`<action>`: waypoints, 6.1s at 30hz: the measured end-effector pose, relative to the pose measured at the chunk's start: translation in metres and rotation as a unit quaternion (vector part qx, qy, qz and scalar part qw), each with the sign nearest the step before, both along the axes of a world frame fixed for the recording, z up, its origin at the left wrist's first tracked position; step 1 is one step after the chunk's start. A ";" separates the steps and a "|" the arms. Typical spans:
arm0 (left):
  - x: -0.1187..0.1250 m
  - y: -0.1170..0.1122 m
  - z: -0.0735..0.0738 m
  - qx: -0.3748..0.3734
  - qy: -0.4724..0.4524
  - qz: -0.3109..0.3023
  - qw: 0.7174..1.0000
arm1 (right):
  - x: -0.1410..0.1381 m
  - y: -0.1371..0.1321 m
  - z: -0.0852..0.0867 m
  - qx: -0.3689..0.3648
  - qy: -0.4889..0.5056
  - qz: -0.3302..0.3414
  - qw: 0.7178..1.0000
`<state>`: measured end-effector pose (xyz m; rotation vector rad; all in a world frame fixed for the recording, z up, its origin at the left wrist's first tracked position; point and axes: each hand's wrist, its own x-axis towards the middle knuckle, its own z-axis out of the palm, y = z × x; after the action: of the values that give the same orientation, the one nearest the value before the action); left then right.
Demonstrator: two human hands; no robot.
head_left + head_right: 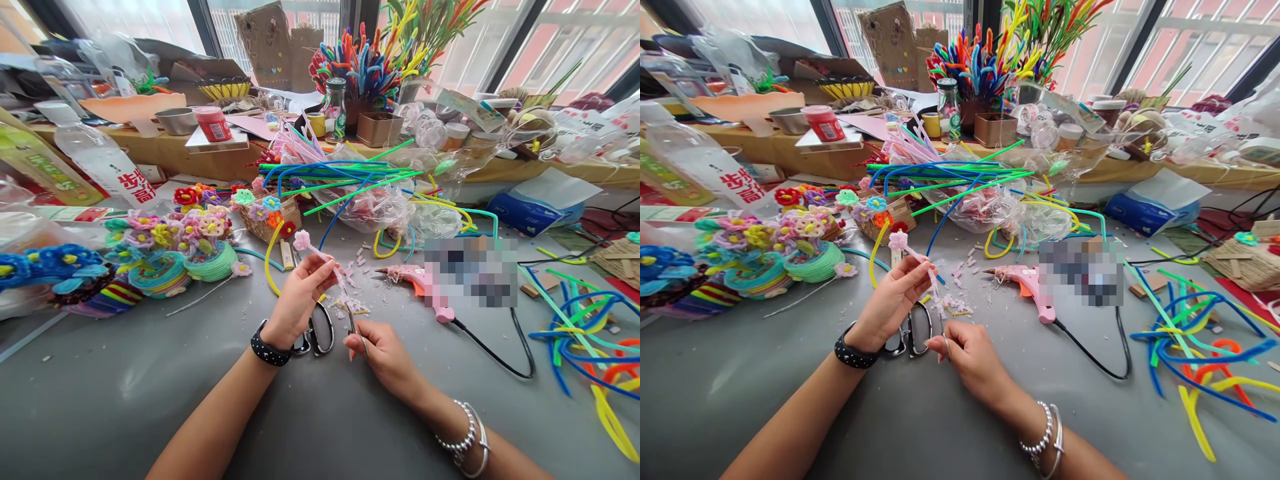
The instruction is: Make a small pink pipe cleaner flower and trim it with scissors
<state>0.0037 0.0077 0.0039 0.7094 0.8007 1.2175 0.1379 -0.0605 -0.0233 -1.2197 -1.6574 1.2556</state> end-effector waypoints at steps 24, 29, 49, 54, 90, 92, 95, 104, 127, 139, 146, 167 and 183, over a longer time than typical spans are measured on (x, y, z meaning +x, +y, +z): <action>-0.002 0.001 0.000 0.029 0.032 -0.014 0.999 | 0.010 0.003 0.004 -0.011 -0.019 0.025 0.999; -0.004 0.001 0.000 0.009 0.031 -0.036 0.999 | 0.014 0.003 0.005 0.003 -0.021 0.088 0.996; -0.001 -0.004 0.001 0.014 0.067 -0.080 0.994 | 0.011 0.002 0.004 0.005 -0.018 0.069 0.997; 0.000 -0.004 0.000 0.008 0.068 -0.056 0.996 | 0.008 0.000 0.003 0.018 -0.022 0.039 0.999; 0.002 -0.004 -0.002 0.025 0.049 -0.054 0.997 | 0.007 -0.004 0.001 0.011 0.019 0.063 0.998; 0.002 -0.003 -0.002 0.022 0.047 -0.048 0.997 | 0.007 -0.004 0.001 0.009 0.006 0.042 0.999; 0.001 -0.003 -0.002 0.017 0.044 -0.035 0.998 | 0.006 -0.004 0.001 0.004 -0.002 0.030 1.000; 0.003 -0.005 -0.001 0.024 0.078 -0.025 0.996 | 0.007 -0.003 0.004 -0.003 0.023 0.076 0.997; 0.002 -0.003 -0.003 0.013 0.081 -0.009 0.997 | 0.006 -0.003 0.003 -0.008 0.005 0.026 1.000; 0.001 -0.003 -0.004 0.018 0.103 -0.038 0.994 | 0.007 -0.002 0.003 -0.001 0.011 0.054 0.998; 0.001 -0.003 -0.005 0.009 0.092 -0.019 0.996 | 0.004 -0.003 0.002 0.002 -0.001 0.006 1.000; 0.002 -0.005 -0.004 0.027 0.123 -0.053 0.991 | 0.007 -0.001 -0.001 -0.012 0.041 0.063 0.997; 0.002 -0.005 -0.001 0.001 0.086 -0.054 0.995 | 0.006 -0.001 0.000 -0.018 0.022 0.054 0.998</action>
<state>0.0061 0.0023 0.0029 0.8574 0.8915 1.0691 0.1442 -0.0614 -0.0230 -1.1292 -1.6950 1.3746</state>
